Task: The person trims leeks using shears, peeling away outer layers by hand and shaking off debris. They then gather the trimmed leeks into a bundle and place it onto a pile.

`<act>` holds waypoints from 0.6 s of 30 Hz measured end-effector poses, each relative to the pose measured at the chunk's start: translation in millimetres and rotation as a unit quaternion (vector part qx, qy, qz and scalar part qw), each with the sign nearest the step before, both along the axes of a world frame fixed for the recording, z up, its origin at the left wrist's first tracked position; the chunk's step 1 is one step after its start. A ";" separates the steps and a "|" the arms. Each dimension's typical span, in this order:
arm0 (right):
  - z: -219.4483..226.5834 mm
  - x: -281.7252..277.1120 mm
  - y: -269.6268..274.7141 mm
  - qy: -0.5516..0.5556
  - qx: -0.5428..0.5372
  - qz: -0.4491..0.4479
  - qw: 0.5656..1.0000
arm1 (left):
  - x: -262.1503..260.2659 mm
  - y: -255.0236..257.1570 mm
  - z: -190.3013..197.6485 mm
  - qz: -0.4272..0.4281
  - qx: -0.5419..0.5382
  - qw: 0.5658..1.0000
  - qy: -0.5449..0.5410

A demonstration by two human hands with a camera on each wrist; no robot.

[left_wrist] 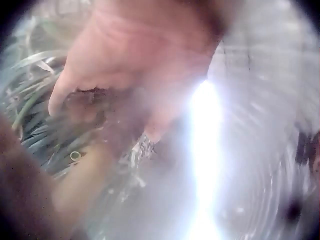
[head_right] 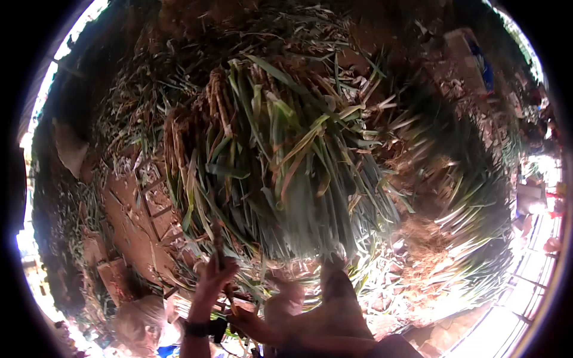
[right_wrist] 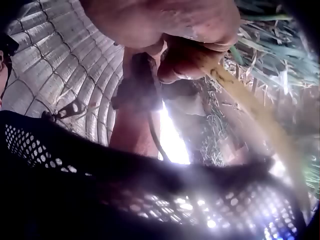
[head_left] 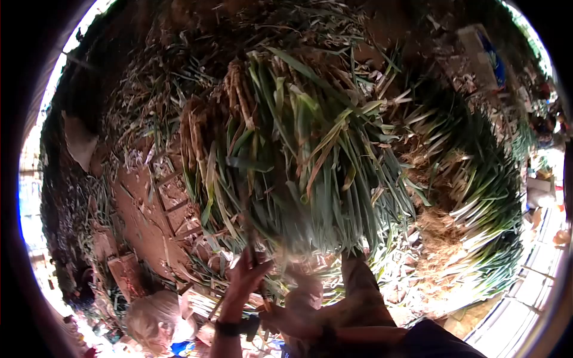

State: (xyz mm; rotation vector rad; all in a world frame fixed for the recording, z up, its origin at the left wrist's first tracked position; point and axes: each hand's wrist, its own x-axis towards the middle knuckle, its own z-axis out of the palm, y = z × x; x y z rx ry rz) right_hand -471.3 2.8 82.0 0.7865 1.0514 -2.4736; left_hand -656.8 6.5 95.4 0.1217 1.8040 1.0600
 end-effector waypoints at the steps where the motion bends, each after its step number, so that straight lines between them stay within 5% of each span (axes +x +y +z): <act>1: -2.3 4.6 24.0 -0.002 -0.002 -0.003 1.000 | 7.8 32.9 3.0 -0.082 -0.057 0.994 0.052; 3: -8.6 18.4 70.8 -0.005 0.006 -0.009 1.000 | 22.8 107.0 9.1 -0.242 -0.097 0.954 0.148; 7: -35.9 57.5 164.4 -0.003 0.048 -0.023 0.999 | 75.6 173.7 -47.7 -0.361 0.046 0.847 0.386; 15: -109.0 130.8 313.3 -0.069 0.273 -0.064 0.957 | 60.3 279.0 -44.3 -0.312 -0.137 0.863 0.374; 18: -111.9 124.7 341.1 -0.113 0.251 -0.111 0.955 | 35.9 304.0 -41.8 -0.272 -0.129 0.877 0.374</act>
